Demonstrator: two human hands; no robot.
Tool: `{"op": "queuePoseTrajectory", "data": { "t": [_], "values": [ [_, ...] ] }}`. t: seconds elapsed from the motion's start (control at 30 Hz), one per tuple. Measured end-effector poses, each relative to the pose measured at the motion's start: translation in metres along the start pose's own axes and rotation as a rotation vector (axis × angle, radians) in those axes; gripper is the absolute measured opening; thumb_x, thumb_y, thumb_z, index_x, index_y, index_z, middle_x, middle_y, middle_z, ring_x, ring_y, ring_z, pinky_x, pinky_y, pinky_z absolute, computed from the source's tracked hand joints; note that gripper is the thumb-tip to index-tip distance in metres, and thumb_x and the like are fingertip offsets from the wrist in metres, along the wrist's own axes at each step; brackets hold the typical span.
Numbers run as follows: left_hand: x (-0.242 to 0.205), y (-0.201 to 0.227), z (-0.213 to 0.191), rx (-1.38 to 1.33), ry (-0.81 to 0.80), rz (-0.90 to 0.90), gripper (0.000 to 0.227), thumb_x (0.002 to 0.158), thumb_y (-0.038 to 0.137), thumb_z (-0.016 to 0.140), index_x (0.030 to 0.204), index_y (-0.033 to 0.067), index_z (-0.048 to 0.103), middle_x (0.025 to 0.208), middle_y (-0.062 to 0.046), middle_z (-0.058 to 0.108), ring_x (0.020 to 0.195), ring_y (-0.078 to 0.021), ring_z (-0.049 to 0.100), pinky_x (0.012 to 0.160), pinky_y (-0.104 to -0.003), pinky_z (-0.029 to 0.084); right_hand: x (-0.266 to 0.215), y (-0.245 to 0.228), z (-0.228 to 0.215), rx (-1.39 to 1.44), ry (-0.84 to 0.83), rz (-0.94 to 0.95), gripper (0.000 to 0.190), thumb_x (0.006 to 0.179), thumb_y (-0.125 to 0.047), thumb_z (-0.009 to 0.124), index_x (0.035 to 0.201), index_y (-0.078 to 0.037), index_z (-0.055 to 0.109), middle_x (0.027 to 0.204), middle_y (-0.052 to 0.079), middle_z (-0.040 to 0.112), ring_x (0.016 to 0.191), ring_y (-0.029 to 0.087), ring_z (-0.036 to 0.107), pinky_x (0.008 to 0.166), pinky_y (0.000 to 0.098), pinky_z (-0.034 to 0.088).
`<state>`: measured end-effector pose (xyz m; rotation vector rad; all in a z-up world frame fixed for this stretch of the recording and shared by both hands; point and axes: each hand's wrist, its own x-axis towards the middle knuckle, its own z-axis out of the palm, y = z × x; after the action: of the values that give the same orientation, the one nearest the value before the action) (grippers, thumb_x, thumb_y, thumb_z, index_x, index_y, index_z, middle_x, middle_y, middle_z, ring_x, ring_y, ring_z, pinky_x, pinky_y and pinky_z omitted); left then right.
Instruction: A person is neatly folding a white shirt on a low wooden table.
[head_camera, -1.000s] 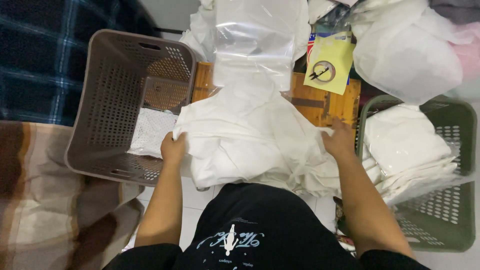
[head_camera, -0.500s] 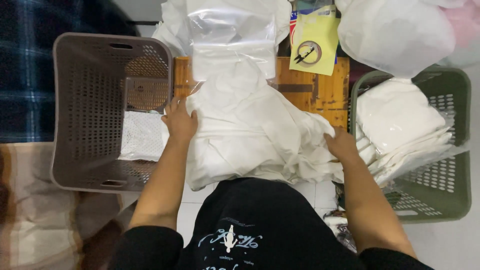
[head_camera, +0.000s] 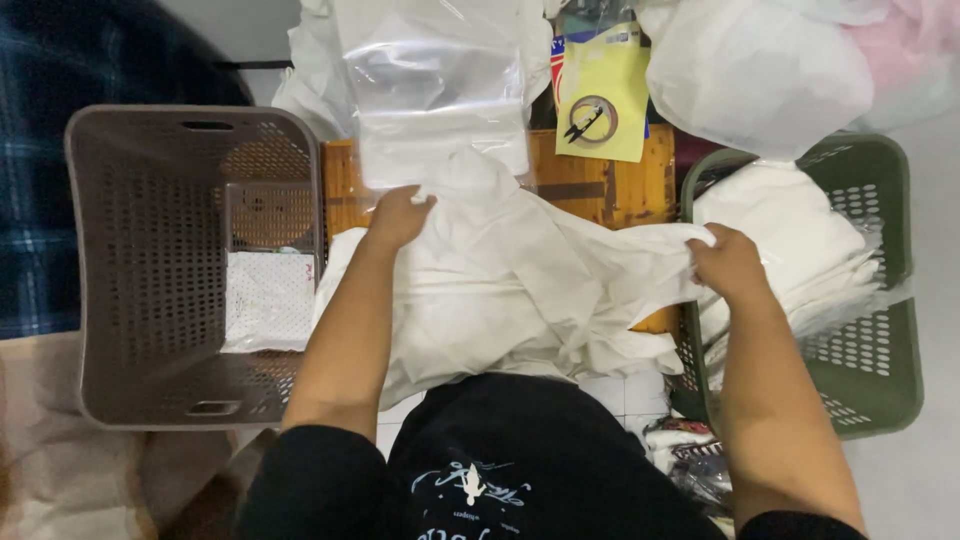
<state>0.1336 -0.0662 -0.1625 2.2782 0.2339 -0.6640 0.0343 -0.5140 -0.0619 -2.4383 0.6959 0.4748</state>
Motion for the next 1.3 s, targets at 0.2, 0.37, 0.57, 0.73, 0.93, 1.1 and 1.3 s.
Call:
{"op": "queuePoseTrajectory", "data": {
  "t": [0.2,0.37,0.57,0.73,0.93,1.1,1.3],
  "values": [
    [-0.081,0.101,-0.104,-0.499,0.415,0.118,0.028,0.083,0.017,0.050,0.107,0.0018,0.056,0.090,-0.007,0.062,0.074,-0.0121,0.055,0.066,-0.021,0.045,0.001,-0.043,-0.055,0.590,0.094,-0.094,0.032,0.086,-0.006,0.044,0.114,0.010,0.042,0.077,0.017,0.054,0.051,0.019,0.056,0.041,0.0211,0.042],
    [-0.101,0.130,-0.136,-0.751,0.521,0.059,0.028,0.087,0.021,0.045,0.109,0.0071,0.054,0.079,-0.001,0.056,0.053,-0.0051,0.049,0.044,-0.018,0.041,0.016,-0.086,-0.073,0.800,0.218,-0.227,0.015,0.086,-0.002,0.041,0.099,-0.001,0.049,0.088,0.008,0.057,0.065,0.013,0.062,0.056,0.0161,0.054],
    [-0.051,0.059,-0.101,-0.718,0.594,0.222,0.033,0.087,0.018,0.050,0.114,0.0005,0.046,0.096,-0.007,0.051,0.068,-0.0098,0.059,0.055,-0.018,0.045,0.027,-0.109,-0.051,0.528,0.337,-0.642,0.042,0.084,0.010,0.047,0.121,-0.001,0.032,0.120,0.017,0.035,0.107,0.026,0.045,0.092,0.0317,0.042],
    [-0.079,0.039,-0.068,-0.167,0.564,0.080,0.058,0.080,0.012,0.065,0.130,0.0058,0.036,0.114,-0.024,0.037,0.106,-0.0432,0.047,0.091,-0.048,0.040,0.003,-0.092,-0.011,0.079,0.220,-0.469,0.070,0.077,0.007,0.058,0.134,0.008,0.018,0.126,0.043,0.026,0.118,0.054,0.023,0.102,0.0548,0.017],
    [-0.153,-0.031,0.018,0.160,0.688,-0.167,0.047,0.071,0.023,0.069,0.113,0.0095,0.053,0.110,-0.014,0.038,0.102,-0.0362,0.047,0.084,-0.045,0.040,-0.004,0.067,0.078,-0.204,0.056,0.057,0.046,0.077,-0.039,0.060,0.113,-0.010,0.056,0.094,0.011,0.063,0.091,0.028,0.059,0.071,0.0408,0.050],
    [-0.197,-0.129,0.100,-0.036,0.504,-0.755,0.061,0.071,0.052,0.064,0.116,0.0144,0.046,0.103,-0.008,0.050,0.100,-0.0306,0.049,0.080,-0.052,0.036,-0.091,0.057,0.092,-0.266,0.015,0.188,0.073,0.075,-0.040,0.060,0.130,0.000,0.035,0.114,0.027,0.047,0.102,0.041,0.051,0.078,0.0539,0.047],
    [-0.213,-0.137,0.081,0.004,0.471,-0.493,0.022,0.080,0.030,0.059,0.084,0.0088,0.063,0.079,-0.013,0.062,0.081,-0.0341,0.061,0.072,-0.041,0.047,-0.097,0.088,0.111,-0.125,0.146,0.132,0.028,0.089,-0.026,0.056,0.098,0.000,0.060,0.086,0.017,0.061,0.086,0.033,0.059,0.074,0.0450,0.047]
  ]
}}
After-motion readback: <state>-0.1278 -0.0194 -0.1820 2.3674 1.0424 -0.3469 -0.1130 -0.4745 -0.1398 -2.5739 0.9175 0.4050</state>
